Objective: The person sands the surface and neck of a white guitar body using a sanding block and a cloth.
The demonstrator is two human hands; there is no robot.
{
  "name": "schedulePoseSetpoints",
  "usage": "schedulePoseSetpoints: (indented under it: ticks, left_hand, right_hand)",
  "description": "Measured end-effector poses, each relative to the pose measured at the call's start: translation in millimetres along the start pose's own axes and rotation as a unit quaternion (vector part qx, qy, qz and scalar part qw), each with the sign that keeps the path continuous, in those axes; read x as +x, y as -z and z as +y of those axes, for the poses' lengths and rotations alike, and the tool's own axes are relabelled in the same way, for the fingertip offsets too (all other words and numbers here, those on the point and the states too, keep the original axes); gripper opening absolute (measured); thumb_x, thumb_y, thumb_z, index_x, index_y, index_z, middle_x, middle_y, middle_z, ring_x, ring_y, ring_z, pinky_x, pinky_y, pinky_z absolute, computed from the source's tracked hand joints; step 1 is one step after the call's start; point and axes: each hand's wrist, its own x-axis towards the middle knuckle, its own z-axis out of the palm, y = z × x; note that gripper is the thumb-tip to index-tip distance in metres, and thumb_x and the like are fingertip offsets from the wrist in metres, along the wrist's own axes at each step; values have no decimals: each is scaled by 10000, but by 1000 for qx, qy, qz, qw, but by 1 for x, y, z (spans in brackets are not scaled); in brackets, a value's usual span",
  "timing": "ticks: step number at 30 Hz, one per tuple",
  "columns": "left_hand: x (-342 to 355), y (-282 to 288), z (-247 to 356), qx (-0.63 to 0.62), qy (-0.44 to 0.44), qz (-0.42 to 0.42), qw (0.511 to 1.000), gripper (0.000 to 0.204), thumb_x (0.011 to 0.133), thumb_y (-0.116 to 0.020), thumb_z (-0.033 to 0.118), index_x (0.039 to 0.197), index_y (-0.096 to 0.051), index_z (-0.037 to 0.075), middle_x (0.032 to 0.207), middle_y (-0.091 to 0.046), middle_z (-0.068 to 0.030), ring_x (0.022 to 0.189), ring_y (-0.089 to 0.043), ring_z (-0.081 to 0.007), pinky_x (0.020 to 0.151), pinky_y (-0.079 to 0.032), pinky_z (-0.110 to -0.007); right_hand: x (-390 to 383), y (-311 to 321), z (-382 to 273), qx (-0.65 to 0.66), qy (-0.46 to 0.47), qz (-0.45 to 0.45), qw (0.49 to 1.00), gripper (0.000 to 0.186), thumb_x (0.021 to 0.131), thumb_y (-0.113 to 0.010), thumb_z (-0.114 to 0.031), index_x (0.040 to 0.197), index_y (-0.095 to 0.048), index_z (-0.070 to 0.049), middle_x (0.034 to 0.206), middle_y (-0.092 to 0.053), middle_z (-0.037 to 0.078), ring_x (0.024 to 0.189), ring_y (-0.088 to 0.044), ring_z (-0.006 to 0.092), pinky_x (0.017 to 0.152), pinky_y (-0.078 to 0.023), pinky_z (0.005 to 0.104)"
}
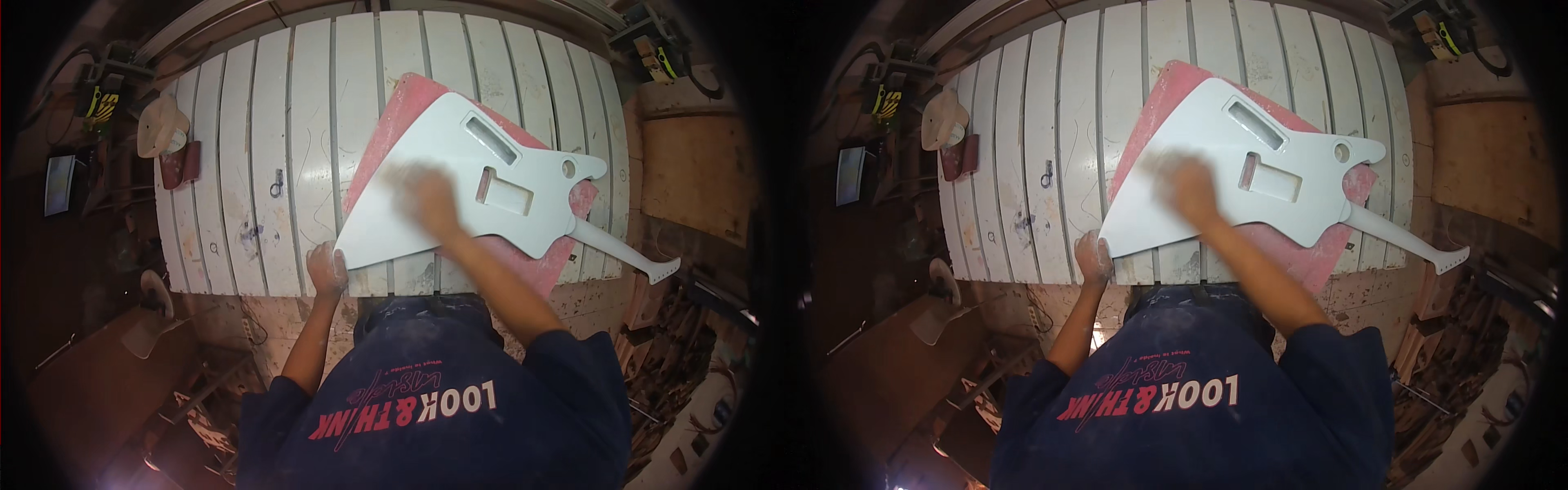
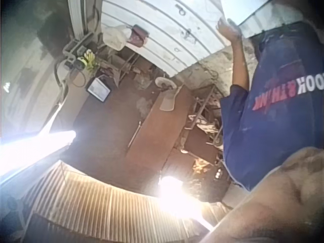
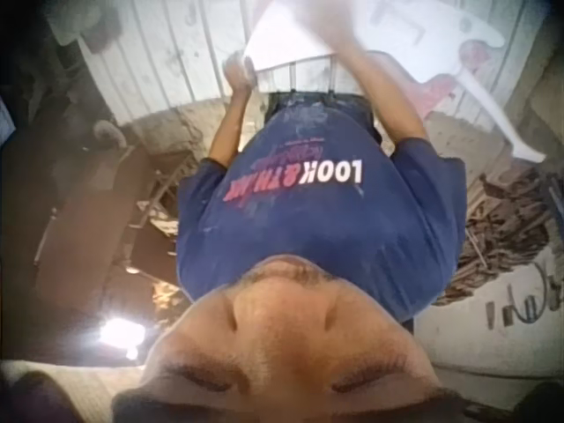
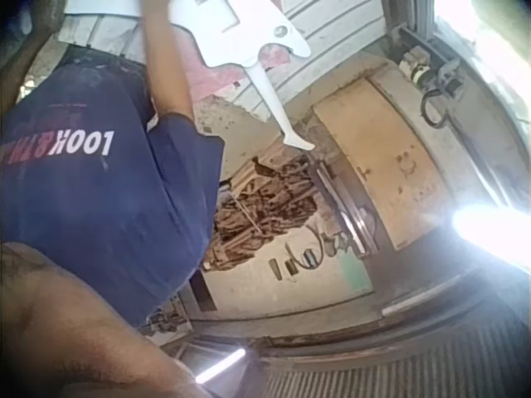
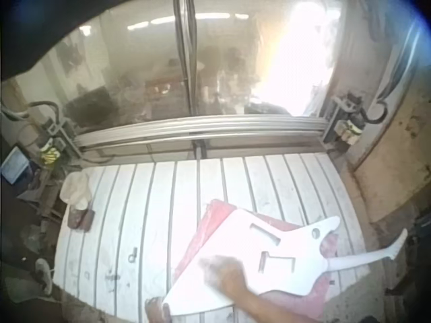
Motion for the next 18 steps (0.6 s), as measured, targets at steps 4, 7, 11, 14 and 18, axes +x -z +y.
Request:
schedulePoseSetpoints:
  ticks: [4,7,11,14,18]
  left_hand:
    - [-1,-2,-7,7,16,-19,1000,313,1008,-466,272,972,-618,1,831,-594,-214,819,-571,-427,759,-397,-525]
    - [-3,-2,-1,7,-3,6,1000,295,1006,-463,263,937,-604,13,814,-580,-207,797,-560,-427,751,-393,-524]
    - [4,-1,2,3,-10,-3,1000,270,994,-466,244,919,-595,19,791,-560,-206,775,-549,-427,739,-384,-525]
    - [-2,0,-1,0,-1,-2,1000,348,1028,-417,281,926,-599,2,806,-571,-218,779,-551,-436,730,-385,-518]
    - [1,-3,-1,5,-28,35,999,251,981,-484,208,919,-586,-14,784,-548,-222,763,-538,-435,719,-378,-519]
  right_hand:
    - [17,5,31,-25,-116,57,991,497,810,-734,-200,1306,-704,-203,1152,-685,79,1033,-617,302,903,-458,480]
    - [-21,-2,-49,-5,-55,31,998,529,783,-718,-176,1306,-709,-247,1155,-710,61,1021,-643,290,908,-476,477]
    - [-11,-9,10,-15,17,38,999,623,737,-745,-195,1346,-689,-314,1204,-708,68,1083,-645,286,940,-480,487]
    - [44,52,93,-144,-262,107,948,548,829,-753,-226,1371,-670,-252,1237,-702,75,1116,-630,323,942,-484,502]
    - [3,20,23,-70,-118,95,986,581,784,-766,-168,1356,-676,-215,1227,-698,89,1132,-628,313,977,-494,494]
